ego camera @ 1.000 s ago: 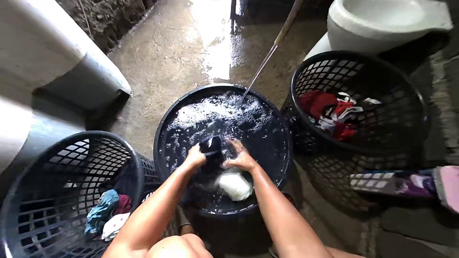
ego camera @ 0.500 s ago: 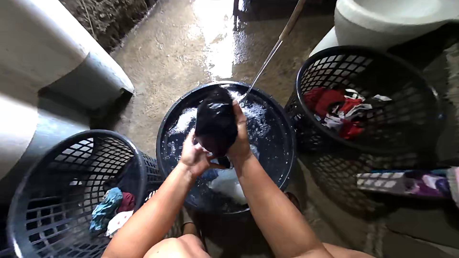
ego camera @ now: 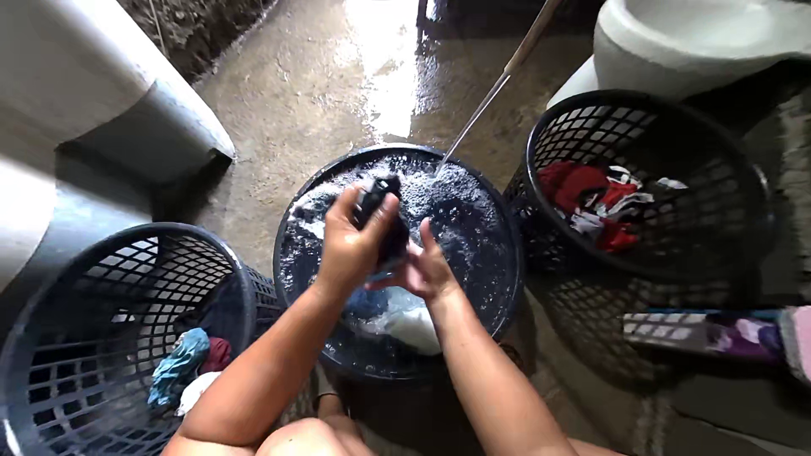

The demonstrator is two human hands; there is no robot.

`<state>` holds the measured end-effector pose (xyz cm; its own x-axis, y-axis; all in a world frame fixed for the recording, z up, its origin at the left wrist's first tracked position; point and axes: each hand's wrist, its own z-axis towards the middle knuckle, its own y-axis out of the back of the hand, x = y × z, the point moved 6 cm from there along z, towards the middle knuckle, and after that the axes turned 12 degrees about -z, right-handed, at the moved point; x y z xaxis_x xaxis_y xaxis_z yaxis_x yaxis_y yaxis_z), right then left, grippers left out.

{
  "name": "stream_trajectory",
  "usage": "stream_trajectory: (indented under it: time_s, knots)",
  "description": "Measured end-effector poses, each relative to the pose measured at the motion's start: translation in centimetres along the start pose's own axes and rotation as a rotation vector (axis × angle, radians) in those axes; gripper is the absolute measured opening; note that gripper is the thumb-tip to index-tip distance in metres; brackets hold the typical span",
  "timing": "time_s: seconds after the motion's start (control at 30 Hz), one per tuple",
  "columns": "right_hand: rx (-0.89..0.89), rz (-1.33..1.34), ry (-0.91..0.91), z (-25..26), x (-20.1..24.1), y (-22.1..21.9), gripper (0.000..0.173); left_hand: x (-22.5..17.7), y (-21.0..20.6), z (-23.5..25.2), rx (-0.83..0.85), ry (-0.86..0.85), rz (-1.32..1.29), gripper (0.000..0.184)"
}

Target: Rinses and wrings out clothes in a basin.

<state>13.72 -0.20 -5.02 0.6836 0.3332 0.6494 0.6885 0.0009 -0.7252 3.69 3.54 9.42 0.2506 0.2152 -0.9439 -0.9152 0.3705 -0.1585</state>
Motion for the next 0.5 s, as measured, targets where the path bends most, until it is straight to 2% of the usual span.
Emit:
stream_trajectory:
  time_s: [0.03, 0.07, 0.1, 0.17, 0.2, 0.27, 0.33, 0.4, 0.5]
  knots:
    - [-0.020, 0.079, 0.021, 0.4, 0.3, -1.0, 0.083, -0.2, -0.7, -1.0, 0.093, -0.055, 0.089, 0.021]
    - [-0.031, 0.123, 0.075, 0.8, 0.8, -1.6, 0.083, -0.3, -1.1, -1.8, 0.169, -0.103, 0.160, 0.020]
    - [-0.027, 0.144, 0.140, 1.0, 1.2, -1.8, 0.078, -0.4, -1.0, -2.1, 0.222, -0.144, 0.209, 0.020]
    - [-0.080, 0.101, 0.234, 1.1, 2.2, -1.7, 0.057, -0.3, 0.5, -1.5, 0.216, -0.135, 0.211, 0.025]
    - [-0.148, 0.040, 0.263, 0.9, 2.8, -1.6, 0.044, 0.0, 1.8, -1.0, 0.170, -0.068, 0.130, 0.026]
    - [-0.244, -0.143, 0.354, 0.2, 4.0, -1.8, 0.024, 1.6, 4.0, -0.3, -0.017, 0.187, -0.027, 0.033]
    - [-0.232, -0.430, 0.481, -0.7, 5.6, -3.0, 0.012, 3.8, 5.0, -0.1, -0.103, 0.445, -0.110, 0.044]
    - [-0.186, -0.736, 0.585, -1.4, 7.0, -5.2, 0.006, 5.8, 5.0, -0.3, -0.102, 0.610, -0.202, 0.042]
    - [-0.069, -1.117, 0.690, -1.8, 7.5, -8.0, 0.006, 7.4, 3.8, -1.2, 0.015, 0.762, -0.312, 0.040]
